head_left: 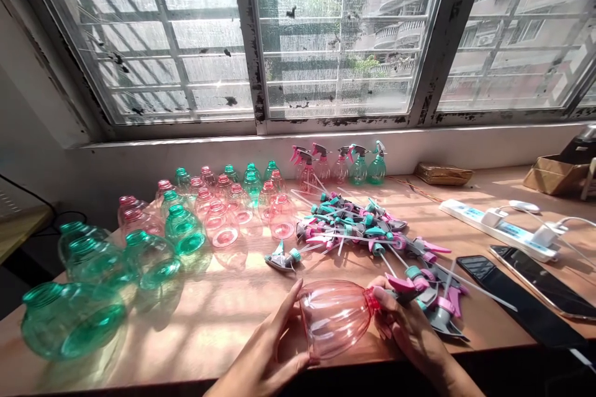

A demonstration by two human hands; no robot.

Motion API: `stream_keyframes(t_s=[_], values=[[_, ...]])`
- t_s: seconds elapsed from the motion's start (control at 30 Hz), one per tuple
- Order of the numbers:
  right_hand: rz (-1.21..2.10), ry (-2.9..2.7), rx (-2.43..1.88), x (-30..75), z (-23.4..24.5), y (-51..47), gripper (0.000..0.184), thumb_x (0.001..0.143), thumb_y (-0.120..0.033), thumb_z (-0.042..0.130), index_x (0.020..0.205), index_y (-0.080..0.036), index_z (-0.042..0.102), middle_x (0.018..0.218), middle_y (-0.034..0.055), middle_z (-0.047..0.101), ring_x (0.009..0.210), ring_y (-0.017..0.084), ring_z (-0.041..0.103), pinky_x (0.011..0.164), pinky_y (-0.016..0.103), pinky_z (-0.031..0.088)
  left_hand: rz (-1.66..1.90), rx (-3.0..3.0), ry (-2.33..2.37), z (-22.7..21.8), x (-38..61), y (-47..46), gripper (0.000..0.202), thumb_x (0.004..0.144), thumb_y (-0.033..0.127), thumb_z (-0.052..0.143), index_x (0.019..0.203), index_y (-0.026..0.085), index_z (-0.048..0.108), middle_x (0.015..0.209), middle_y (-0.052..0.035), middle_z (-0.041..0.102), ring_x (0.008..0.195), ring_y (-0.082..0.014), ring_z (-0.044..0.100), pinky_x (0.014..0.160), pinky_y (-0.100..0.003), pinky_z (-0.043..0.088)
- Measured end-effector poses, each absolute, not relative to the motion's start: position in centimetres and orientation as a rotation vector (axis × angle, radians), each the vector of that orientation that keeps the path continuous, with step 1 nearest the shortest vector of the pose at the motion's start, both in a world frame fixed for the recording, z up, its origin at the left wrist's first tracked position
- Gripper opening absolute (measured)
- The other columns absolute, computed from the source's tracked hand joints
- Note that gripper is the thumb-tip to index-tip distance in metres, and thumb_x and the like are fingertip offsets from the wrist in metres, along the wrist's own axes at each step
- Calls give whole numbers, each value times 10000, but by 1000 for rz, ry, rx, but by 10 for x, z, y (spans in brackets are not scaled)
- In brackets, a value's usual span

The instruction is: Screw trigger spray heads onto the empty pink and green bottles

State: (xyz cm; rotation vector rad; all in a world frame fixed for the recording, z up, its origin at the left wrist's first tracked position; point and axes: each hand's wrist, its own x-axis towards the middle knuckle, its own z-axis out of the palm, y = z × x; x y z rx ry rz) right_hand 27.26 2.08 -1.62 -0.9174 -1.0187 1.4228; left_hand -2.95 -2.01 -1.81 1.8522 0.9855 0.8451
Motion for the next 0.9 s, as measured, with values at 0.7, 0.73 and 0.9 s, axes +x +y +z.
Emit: stream_keyframes(t_s=[0.7,0.73,0.9], values=[[1370,-1369,-1113,282,-11,18,552,888,-709,719,660,-206,730,544,3,590,579,219,530,624,376,366,909,1901,983,-10,-21,-16,903,1030,366,664,1712,363,73,1753,-118,333,1550,-384,431,1259,-508,399],[1366,-1376,-1115,281,-10,18,549,890,-705,718,658,-208,720,550,1,589,585,217,525,628,372,364,903,1933,988,-10,-21,-17,925,1027,370,665,1713,366,45,1759,-113,322,1563,-389,408,1268,-521,382],[1342,-1437,-1027,278,-1,18,498,905,-666,718,717,-208,672,592,-28,560,559,177,469,579,335,313,874,2022,1103,-7,-22,-22,953,1002,407,692,1709,403,52,1804,-44,197,1630,-406,243,1328,-589,215]])
